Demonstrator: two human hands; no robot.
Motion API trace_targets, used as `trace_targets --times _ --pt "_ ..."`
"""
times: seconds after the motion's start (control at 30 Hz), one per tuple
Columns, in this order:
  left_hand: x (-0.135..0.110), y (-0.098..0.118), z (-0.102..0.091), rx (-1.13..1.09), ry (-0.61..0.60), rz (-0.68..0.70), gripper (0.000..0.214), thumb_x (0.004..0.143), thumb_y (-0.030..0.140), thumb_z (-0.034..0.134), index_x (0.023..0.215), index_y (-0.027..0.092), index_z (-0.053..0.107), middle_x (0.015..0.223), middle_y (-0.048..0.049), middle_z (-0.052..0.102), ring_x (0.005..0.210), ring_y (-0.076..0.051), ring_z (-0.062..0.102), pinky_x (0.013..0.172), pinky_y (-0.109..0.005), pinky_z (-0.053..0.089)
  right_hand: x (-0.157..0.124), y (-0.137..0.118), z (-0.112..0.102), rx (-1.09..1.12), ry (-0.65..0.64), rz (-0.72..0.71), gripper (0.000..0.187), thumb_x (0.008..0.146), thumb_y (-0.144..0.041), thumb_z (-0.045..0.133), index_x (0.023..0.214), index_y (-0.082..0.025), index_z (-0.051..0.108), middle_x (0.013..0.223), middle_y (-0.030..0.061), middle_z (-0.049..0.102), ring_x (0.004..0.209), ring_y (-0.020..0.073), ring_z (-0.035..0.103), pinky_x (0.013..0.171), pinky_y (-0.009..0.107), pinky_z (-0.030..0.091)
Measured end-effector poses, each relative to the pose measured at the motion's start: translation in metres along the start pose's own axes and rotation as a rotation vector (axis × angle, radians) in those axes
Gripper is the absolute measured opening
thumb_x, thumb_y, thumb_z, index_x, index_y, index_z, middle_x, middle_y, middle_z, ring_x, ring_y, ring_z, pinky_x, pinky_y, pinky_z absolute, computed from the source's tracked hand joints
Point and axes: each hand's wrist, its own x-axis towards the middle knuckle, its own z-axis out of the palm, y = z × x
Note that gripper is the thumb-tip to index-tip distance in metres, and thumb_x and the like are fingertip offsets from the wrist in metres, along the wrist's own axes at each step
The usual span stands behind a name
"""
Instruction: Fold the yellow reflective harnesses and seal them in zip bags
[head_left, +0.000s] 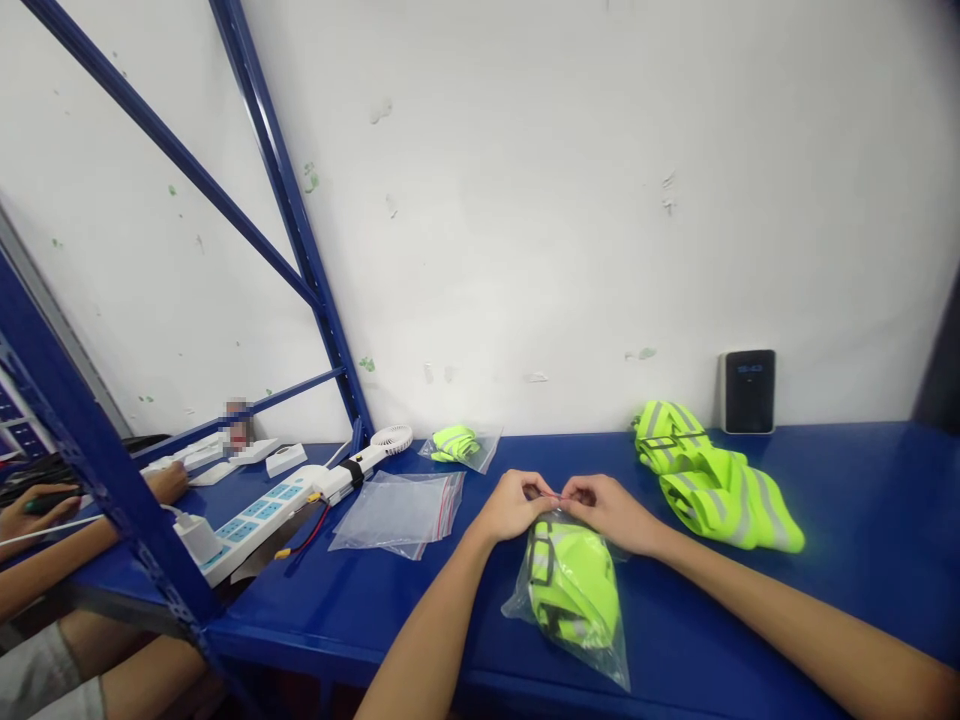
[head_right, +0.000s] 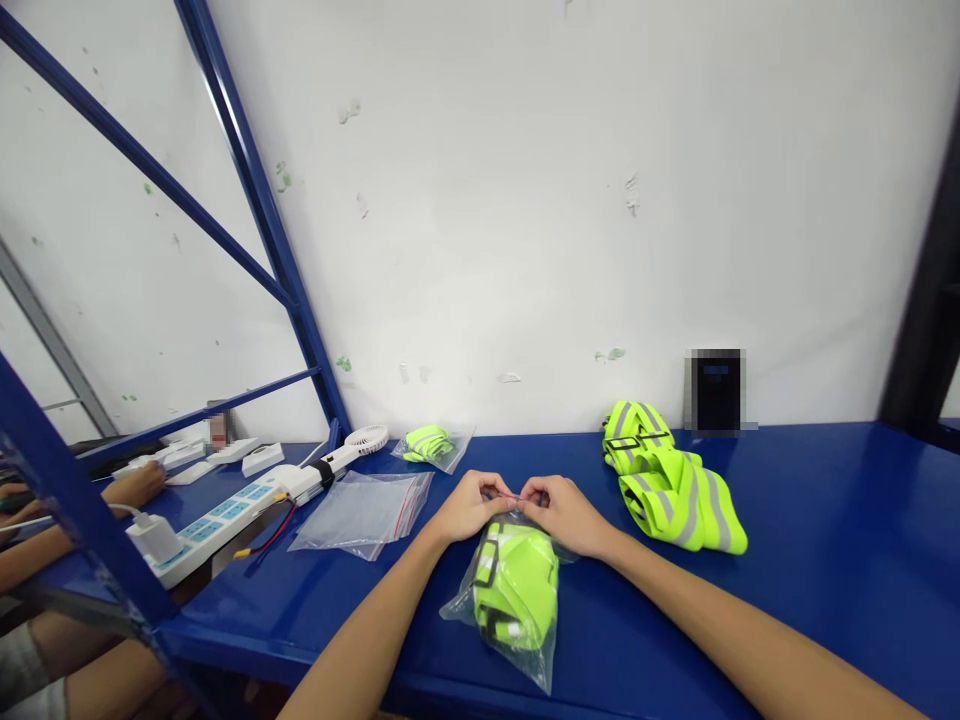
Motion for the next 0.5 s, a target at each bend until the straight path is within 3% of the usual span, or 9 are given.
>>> trace_targets --times 0.3,0.5 --pt "0.0004 0.0028 0.0027 -0.111 -0.022 -0.058 0.014 0.07 0.023 0.067 0.077 0.011 0.066 0.065 -0.0012 0.061 0.059 -0.011 0.052 0.061 -0.023 0.039 0.0001 -0.0015 0.0026 -0.051 0.021 0.003 0.013 0.079 -0.023 0.051 0.071 -0.016 0.06 0.061 -0.001 0.057 0.058 0.0133 0.048 0.056 0.024 0.034" --pt "0.0016 0.0026 0.001 -0.121 -0.112 -0.086 0.024 0.071 0.033 0.069 0.08 0.011 0.068 0.068 -0.0019 0.063 0.062 -0.012 0.053 0.063 -0.025 0.038 -0.0004 0.0 0.002 -0.021 0.011 -0.044 0.018 0.084 -0.03 0.051 0.078 -0.017 0.061 0.067 0.0003 0.059 0.061 0.0136 0.049 0.057 0.024 0.036"
